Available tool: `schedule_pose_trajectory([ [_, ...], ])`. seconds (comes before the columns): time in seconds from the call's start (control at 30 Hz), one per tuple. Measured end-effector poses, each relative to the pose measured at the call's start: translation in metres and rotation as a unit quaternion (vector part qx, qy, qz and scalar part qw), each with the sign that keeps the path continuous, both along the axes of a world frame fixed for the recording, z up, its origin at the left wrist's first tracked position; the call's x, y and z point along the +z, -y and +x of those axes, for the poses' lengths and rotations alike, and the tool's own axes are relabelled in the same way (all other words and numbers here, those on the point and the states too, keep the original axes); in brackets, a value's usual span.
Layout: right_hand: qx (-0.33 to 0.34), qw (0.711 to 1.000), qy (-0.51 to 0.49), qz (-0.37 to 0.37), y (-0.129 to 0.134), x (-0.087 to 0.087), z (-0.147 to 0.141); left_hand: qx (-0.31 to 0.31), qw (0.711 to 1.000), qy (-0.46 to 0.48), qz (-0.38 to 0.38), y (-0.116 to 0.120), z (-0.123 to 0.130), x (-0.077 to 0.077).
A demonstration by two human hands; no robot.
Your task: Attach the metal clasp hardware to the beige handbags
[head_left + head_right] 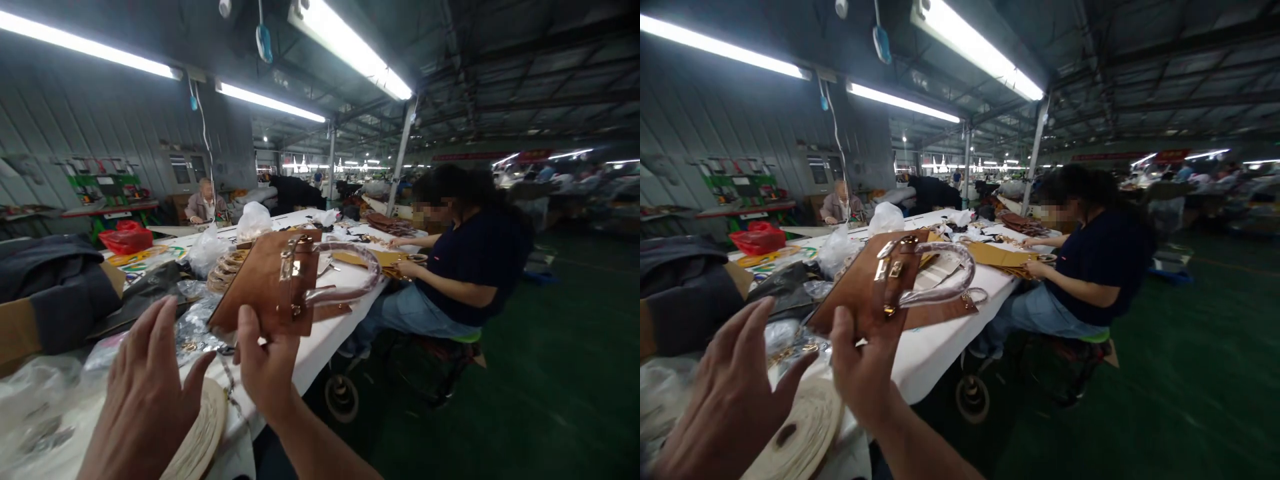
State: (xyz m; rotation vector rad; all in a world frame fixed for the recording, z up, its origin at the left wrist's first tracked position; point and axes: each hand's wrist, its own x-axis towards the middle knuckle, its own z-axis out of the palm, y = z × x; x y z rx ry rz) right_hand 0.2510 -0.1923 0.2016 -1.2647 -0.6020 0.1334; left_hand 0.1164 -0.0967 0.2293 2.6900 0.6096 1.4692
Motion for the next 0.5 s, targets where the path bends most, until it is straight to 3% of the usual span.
schedule_pose_trajectory([
  [0.13, 0.075, 0.991, 0.114, 0.009, 0.009, 0.004, -0.050, -0.010, 0.997, 0.025, 0.078, 0.012, -0.003, 0.033],
  [0.27, 0.134, 0.968, 0.213, 0.012, 0.024, 0.004, -0.064, -0.035, 0.989, 0.057, 0.128, 0.009, -0.041, 0.041],
  [0.4, 0.180, 0.919, 0.345, 0.060, 0.048, 0.001, -0.034, -0.006, 0.992, 0.103, 0.070, 0.008, -0.084, 0.053],
  [0.5, 0.089, 0.926, 0.351, 0.110, 0.059, 0.017, 0.011, -0.033, 0.994, 0.101, -0.040, 0.013, -0.116, 0.066],
])
